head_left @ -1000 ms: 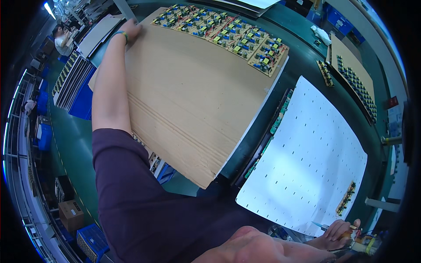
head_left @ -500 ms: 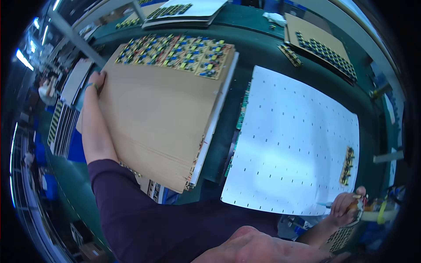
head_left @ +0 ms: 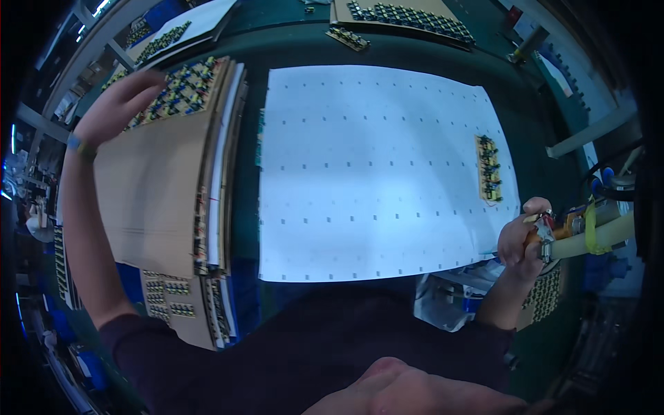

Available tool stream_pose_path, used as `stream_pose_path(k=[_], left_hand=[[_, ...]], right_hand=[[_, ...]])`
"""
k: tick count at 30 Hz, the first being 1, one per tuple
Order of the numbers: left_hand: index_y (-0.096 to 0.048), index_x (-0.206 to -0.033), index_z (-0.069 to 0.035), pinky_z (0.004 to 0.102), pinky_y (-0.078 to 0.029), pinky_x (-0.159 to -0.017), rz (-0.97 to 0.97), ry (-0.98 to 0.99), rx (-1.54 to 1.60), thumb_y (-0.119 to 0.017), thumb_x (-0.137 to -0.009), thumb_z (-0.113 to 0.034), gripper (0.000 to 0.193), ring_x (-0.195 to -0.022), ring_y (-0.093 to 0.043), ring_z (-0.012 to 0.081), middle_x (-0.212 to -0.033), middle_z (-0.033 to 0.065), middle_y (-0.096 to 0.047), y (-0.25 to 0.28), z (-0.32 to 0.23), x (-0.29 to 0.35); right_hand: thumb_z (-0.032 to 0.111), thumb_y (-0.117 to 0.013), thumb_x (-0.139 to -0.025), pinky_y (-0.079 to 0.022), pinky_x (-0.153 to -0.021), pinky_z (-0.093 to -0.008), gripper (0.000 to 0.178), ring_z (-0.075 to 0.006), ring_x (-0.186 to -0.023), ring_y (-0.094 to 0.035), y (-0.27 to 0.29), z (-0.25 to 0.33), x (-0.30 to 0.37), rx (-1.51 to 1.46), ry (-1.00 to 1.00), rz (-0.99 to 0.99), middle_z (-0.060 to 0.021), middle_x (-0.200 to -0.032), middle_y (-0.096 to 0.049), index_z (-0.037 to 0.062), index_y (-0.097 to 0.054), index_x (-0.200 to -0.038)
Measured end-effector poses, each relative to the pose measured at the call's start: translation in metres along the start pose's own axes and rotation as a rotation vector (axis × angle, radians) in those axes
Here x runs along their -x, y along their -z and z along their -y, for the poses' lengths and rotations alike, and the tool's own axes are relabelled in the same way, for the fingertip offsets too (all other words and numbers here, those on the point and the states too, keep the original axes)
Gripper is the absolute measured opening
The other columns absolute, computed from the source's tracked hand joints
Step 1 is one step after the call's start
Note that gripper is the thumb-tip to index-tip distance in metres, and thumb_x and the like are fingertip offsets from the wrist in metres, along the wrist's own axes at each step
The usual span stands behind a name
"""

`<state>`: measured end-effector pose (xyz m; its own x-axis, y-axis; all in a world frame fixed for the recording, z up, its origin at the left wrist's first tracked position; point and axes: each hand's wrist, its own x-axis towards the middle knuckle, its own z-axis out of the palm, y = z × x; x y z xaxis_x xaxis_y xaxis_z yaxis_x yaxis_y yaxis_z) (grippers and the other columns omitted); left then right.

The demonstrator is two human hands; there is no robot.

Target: Picking up and inspecting circuit boards using a handheld pneumatic tool.

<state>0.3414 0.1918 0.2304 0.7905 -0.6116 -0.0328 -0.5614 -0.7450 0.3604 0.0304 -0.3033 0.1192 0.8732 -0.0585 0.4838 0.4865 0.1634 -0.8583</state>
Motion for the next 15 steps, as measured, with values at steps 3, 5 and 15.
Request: stream_pose_path(k=[3, 5, 15], left_hand=[[-0.054, -0.118, -0.005, 0.0312, -0.046, -0.09, 0.085, -0.161, -0.216, -0.05, -0.093, -0.023, 0.031, -0.103, -0.057, 0.0204, -0.112, 0.0114, -0.059, -0.059, -0.089, -0.095], [-0.055, -0.118, -0.005, 0.0358, -0.046, -0.091, 0.076, -0.255, -0.357, -0.05, -0.091, -0.022, 0.032, -0.104, -0.057, 0.0257, -0.113, 0.0142, -0.059, -0.101, -0.105, -0.171], [-0.058, -0.119, -0.016, 0.0404, -0.042, -0.096, 0.056, -0.014, -0.356, -0.043, -0.089, -0.021, 0.034, -0.117, -0.052, 0.0264, -0.128, 0.0101, -0.053, -0.271, -0.121, -0.411]], right_hand=[[0.027, -0.066, -0.085, -0.033, -0.033, -0.0195, 0.054, -0.0067, -0.038, -0.04, 0.026, 0.006, 0.005, 0.021, -0.015, 0.018, 0.0034, -0.051, -0.04, -0.002, -0.033, -0.115], [0.028, -0.068, -0.083, -0.033, -0.034, -0.0197, 0.055, -0.0067, -0.038, -0.041, 0.038, 0.011, 0.011, 0.051, -0.037, -0.031, 0.0038, -0.051, -0.04, -0.0016, -0.033, -0.114], [0.023, -0.075, -0.076, -0.041, -0.035, -0.0221, 0.059, -0.0123, -0.039, -0.05, 0.109, 0.022, 0.022, 0.041, -0.008, 0.106, -0.0025, -0.051, -0.052, -0.0011, -0.034, -0.111]])
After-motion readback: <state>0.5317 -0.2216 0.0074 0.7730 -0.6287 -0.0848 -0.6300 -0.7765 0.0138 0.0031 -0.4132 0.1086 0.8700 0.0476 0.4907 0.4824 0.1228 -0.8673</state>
